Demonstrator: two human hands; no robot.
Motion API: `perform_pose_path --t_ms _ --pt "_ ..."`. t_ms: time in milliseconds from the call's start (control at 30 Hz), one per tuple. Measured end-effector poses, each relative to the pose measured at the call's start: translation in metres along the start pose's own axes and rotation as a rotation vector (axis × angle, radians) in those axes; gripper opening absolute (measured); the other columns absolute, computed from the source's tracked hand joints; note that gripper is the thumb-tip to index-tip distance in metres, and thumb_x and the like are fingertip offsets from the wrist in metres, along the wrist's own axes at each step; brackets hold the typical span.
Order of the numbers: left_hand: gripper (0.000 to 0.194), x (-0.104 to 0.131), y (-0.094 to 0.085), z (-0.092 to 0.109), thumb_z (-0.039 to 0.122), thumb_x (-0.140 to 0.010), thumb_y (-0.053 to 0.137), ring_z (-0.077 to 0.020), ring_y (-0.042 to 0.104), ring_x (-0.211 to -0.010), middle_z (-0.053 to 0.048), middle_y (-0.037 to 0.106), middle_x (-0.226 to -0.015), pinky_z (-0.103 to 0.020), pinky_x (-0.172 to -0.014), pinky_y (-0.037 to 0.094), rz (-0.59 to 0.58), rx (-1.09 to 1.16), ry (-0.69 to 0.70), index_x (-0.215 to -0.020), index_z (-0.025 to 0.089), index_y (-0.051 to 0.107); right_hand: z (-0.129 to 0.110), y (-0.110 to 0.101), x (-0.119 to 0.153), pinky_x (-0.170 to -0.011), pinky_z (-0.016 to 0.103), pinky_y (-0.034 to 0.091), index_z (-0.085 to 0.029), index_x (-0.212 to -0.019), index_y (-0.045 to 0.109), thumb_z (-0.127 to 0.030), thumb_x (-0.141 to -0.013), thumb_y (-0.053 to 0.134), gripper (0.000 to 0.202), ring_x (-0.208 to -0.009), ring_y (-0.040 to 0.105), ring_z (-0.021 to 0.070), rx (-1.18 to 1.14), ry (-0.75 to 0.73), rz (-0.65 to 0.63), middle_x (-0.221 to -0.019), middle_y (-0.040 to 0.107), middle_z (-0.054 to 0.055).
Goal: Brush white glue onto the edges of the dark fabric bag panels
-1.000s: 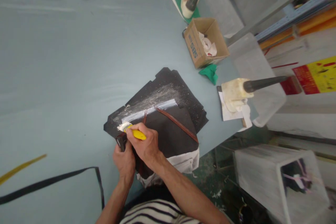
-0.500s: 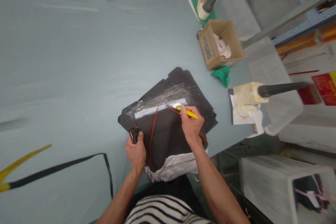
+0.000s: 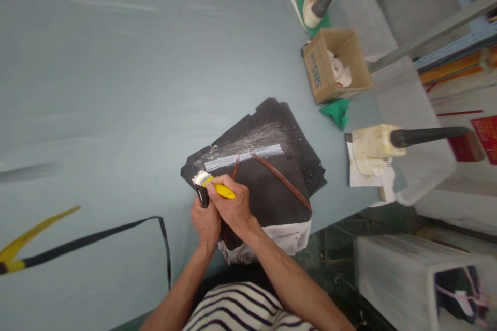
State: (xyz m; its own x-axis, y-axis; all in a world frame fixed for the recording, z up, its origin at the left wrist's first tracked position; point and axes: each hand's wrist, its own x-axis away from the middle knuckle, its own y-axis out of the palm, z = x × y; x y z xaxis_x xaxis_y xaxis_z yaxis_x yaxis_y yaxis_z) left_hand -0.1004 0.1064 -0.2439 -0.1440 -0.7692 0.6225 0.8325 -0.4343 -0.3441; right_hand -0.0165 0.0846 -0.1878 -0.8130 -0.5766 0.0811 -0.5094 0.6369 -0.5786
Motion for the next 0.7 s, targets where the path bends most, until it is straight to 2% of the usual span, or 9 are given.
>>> perform_pose_path --t_ms 100,200,367,467,567,700 --pt "0.044 0.001 0.001 0.002 0.057 -0.080 0.064 -0.0271 0.066 -0.080 -0.007 0.071 -0.081 -0.039 -0.081 0.052 0.019 -0.032 0.004 -0.096 0.017 0.074 0.008 -0.024 -0.003 -0.066 0.024 0.055 -0.024 -0.086 0.070 -0.045 -0.098 0.064 0.025 -0.064 0.071 0.0157 -0.032 0.014 0.142 -0.080 0.078 0.001" --pt "0.049 0.001 0.001 0.003 0.058 -0.080 0.064 -0.0303 0.069 -0.090 -0.009 0.074 -0.090 -0.042 -0.089 0.051 0.023 -0.050 0.009 -0.106 0.017 0.075 0.016 -0.030 -0.008 -0.065 0.026 0.055 -0.022 -0.086 0.070 -0.046 -0.097 0.065 0.027 -0.064 0.070 0.0168 -0.048 0.099 0.236 -0.076 0.076 0.001" --pt "0.045 0.003 0.001 0.005 0.058 -0.081 0.061 -0.0266 0.066 -0.079 -0.008 0.072 -0.083 -0.038 -0.079 0.052 0.007 -0.052 0.009 -0.096 0.017 0.073 0.007 -0.001 -0.007 -0.062 0.025 0.053 -0.023 -0.083 0.068 -0.047 -0.095 0.067 0.026 -0.063 0.070 0.0171 -0.161 0.197 0.134 -0.074 0.076 -0.001" --pt "0.042 0.003 0.000 0.006 0.058 -0.080 0.061 -0.0238 0.062 -0.071 -0.004 0.068 -0.073 -0.035 -0.070 0.048 -0.001 -0.056 0.007 -0.086 0.018 0.069 -0.006 0.005 0.001 -0.063 0.024 0.054 -0.023 -0.082 0.068 -0.046 -0.094 0.069 0.026 -0.064 0.071 0.0166 -0.254 0.224 0.086 -0.073 0.075 -0.001" --pt "0.043 0.003 -0.001 0.007 0.061 -0.079 0.061 -0.0233 0.061 -0.070 -0.003 0.066 -0.073 -0.035 -0.070 0.047 0.002 -0.068 0.013 -0.083 0.019 0.068 -0.010 -0.008 0.008 -0.060 0.024 0.055 -0.021 -0.084 0.070 -0.046 -0.094 0.070 0.027 -0.061 0.069 0.0155 -0.345 0.247 0.085 -0.072 0.074 -0.001" --pt "0.044 0.003 0.000 0.008 0.060 -0.079 0.062 -0.0261 0.064 -0.078 -0.006 0.069 -0.079 -0.039 -0.078 0.050 0.014 -0.078 0.015 -0.091 0.018 0.071 -0.005 -0.043 0.014 -0.054 0.023 0.057 -0.019 -0.085 0.070 -0.046 -0.093 0.072 0.028 -0.055 0.068 0.0147 -0.380 0.293 0.197 -0.068 0.074 0.000"
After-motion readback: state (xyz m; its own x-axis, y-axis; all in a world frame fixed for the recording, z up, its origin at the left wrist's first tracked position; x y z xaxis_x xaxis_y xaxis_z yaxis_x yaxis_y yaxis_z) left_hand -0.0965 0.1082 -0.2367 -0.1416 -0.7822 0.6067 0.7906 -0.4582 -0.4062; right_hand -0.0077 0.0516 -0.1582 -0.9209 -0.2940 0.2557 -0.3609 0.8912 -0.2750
